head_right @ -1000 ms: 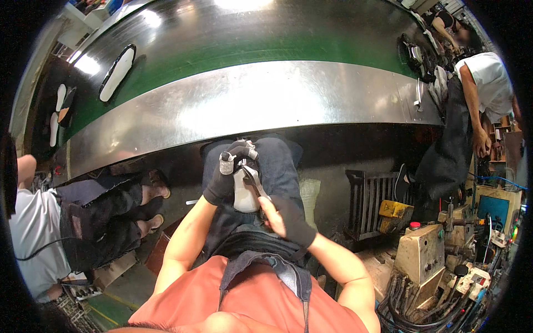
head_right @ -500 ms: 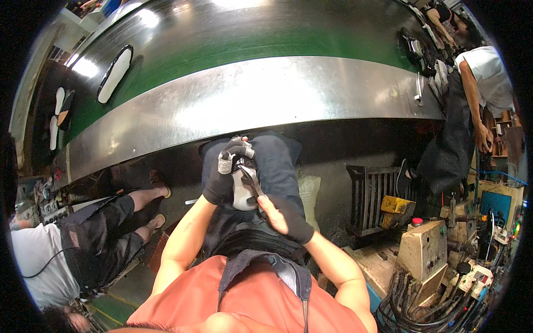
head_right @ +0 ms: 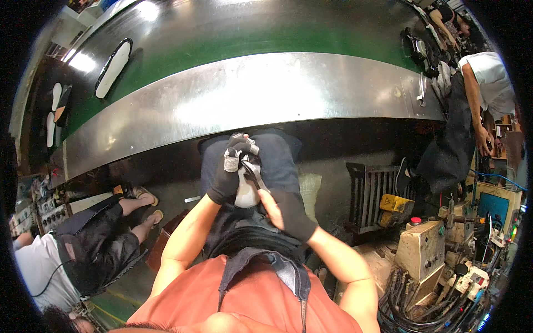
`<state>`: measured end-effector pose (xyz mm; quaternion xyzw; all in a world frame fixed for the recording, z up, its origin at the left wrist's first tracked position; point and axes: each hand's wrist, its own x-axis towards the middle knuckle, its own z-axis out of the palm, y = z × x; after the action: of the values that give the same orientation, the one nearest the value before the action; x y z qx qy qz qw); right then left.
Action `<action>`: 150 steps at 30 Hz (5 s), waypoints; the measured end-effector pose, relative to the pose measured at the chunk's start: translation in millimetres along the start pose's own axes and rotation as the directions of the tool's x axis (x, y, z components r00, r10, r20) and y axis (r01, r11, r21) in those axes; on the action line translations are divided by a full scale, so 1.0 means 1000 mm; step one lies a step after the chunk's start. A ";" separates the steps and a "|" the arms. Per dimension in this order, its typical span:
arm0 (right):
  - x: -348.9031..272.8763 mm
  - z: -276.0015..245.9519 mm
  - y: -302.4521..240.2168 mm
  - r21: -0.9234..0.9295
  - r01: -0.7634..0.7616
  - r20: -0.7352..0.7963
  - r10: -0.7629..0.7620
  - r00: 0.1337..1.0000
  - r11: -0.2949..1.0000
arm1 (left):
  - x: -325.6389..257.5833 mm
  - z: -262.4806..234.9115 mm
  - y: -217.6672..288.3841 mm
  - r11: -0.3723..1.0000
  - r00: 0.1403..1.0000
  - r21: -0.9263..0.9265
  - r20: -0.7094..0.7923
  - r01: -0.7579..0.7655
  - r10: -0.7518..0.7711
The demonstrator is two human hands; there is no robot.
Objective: The person repeatedly picks up black shoes from a conveyor belt, wipes the soles with a white cloth, and uses a small metal tool to scrape or clean the edges. The shoes are then placed back onto the moving belt. This process is repeated for multiple shoes throughout the video.
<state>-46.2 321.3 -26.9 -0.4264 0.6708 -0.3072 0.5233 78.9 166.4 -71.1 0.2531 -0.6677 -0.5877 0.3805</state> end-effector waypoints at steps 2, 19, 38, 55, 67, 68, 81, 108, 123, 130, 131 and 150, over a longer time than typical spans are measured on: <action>0.002 0.026 0.001 -0.122 0.148 -0.220 -0.172 0.960 0.981 | 0.000 -0.002 -0.004 0.999 1.000 0.051 -0.015 0.000 0.000; 0.001 0.016 0.033 0.205 -0.001 0.136 -0.027 0.990 0.979 | -0.012 -0.014 0.003 0.993 0.991 0.038 -0.081 -0.108 0.111; 0.017 0.058 0.036 -0.128 0.290 -0.232 -0.313 0.921 0.948 | -0.018 -0.008 0.008 0.987 0.994 0.146 -0.084 -0.062 0.075; -0.086 0.052 0.137 -0.541 0.587 0.408 -0.422 0.810 0.603 | -0.127 -0.006 0.073 0.958 0.959 -0.060 0.044 0.281 -0.279; -0.039 0.017 -0.021 -0.133 0.243 0.149 -0.223 0.963 0.961 | -0.112 -0.012 -0.067 0.481 0.925 -0.817 0.157 0.319 -0.347; -0.036 0.007 -0.041 0.039 0.059 0.139 -0.064 0.988 0.997 | -0.083 -0.013 -0.015 0.503 0.862 -0.750 0.173 0.429 -0.477; 0.048 -0.016 0.020 0.361 -0.429 0.333 0.316 0.889 0.828 | -0.118 0.001 -0.063 0.919 0.915 0.136 -0.227 0.370 -0.334; 0.070 -0.030 0.059 0.347 -0.293 0.406 0.139 0.903 0.891 | -0.118 0.017 -0.043 0.906 0.901 0.170 -0.276 0.387 -0.334; 0.063 -0.031 -0.020 -0.844 0.429 0.386 -0.191 0.903 0.323 | -0.134 0.033 -0.056 0.878 0.887 0.248 -0.335 0.408 -0.318; 0.099 -0.047 0.000 -0.741 0.600 0.556 -0.224 0.800 0.303 | -0.113 0.005 -0.040 0.896 0.862 -0.163 -0.248 0.412 -0.442; 0.099 -0.048 -0.002 -0.716 0.611 0.593 -0.169 0.787 0.337 | -0.104 0.002 -0.042 0.751 0.788 -0.510 -0.206 0.419 -0.580; 0.026 -0.029 0.045 -0.534 0.272 0.449 -0.005 0.894 0.801 | -0.160 0.019 -0.040 0.839 0.971 0.490 -0.111 0.238 -0.210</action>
<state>-87.4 317.7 -69.6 -0.6715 0.5676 -0.0243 0.4758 152.0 296.1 -144.7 0.4346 -0.7524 -0.4283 0.2482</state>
